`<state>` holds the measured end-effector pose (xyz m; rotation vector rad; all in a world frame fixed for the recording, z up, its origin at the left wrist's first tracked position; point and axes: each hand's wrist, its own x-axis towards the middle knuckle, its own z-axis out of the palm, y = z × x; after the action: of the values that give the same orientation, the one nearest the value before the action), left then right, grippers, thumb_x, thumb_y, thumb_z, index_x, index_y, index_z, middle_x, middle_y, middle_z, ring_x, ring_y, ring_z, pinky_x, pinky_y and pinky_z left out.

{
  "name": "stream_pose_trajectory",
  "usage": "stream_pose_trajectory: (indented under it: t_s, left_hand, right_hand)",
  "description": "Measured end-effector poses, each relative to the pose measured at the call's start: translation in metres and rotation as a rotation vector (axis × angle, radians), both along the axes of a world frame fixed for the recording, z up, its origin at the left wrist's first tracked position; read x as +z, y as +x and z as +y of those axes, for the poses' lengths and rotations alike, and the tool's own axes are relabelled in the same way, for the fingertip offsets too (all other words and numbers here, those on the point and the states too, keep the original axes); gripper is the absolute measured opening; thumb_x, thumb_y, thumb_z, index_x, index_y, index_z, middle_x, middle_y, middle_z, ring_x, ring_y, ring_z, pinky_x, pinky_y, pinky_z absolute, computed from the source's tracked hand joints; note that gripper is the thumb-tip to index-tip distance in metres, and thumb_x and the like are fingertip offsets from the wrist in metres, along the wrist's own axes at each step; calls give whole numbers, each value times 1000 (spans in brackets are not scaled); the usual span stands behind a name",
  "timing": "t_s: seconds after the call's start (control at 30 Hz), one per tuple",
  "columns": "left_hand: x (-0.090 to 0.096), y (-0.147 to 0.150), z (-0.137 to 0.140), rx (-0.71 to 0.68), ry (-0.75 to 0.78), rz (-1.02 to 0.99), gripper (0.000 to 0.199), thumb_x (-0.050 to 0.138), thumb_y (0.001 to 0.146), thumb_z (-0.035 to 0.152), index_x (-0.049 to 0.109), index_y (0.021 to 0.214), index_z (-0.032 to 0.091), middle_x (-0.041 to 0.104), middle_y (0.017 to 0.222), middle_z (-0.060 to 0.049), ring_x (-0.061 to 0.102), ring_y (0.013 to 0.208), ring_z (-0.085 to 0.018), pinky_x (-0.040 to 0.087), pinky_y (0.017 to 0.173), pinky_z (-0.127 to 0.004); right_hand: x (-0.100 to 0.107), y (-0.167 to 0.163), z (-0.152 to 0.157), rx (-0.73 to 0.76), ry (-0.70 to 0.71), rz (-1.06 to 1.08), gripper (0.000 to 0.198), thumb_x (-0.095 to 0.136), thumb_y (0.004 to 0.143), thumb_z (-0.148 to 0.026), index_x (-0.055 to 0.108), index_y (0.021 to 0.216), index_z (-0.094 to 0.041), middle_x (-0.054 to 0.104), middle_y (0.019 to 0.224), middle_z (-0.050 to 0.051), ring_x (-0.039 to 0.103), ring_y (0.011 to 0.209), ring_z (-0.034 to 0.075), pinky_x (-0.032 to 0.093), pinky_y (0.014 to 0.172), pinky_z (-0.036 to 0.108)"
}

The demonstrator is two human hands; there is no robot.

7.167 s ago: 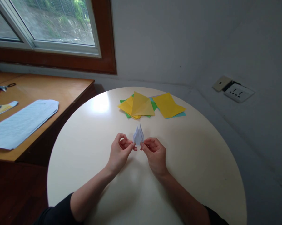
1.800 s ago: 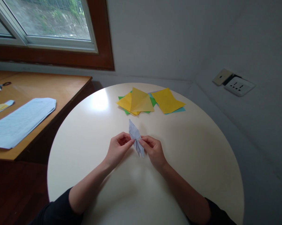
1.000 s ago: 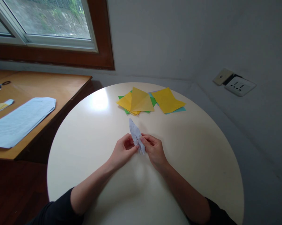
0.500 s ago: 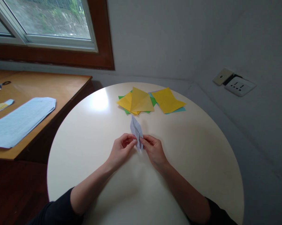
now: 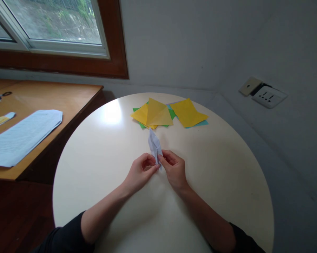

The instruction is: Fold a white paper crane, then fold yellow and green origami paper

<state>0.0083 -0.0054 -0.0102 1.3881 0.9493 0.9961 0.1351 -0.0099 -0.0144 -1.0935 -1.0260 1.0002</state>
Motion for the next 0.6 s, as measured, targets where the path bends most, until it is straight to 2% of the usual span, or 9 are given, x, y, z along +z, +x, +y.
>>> stream_pose_trajectory:
  t_s: [0.17, 0.37, 0.6]
  left_hand:
    - [-3, 0, 1, 22, 14, 37, 14, 59, 77, 27, 52, 77, 15, 55, 72, -1, 52, 68, -13, 43, 63, -26]
    - [2, -3, 0, 71, 88, 76, 10, 55, 77, 25, 52, 75, 16, 55, 73, -1, 53, 68, -13, 43, 64, -25]
    - [4, -4, 2, 77, 58, 68, 11, 54, 75, 26, 52, 70, 17, 55, 67, 0, 52, 64, -13, 41, 62, -25]
  right_hand:
    - [-1, -2, -1, -10, 4, -3, 12, 66, 70, -24, 67, 80, -18, 67, 76, 1, 62, 71, 15, 51, 67, 26]
    - [-1, -2, -2, -6, -2, -31, 10, 65, 70, -23, 66, 79, -18, 66, 73, 0, 62, 69, 14, 51, 63, 25]
    - [-1, -3, -2, 47, 1, -28, 13, 64, 72, -23, 66, 84, -19, 67, 78, 2, 63, 70, 15, 53, 65, 28]
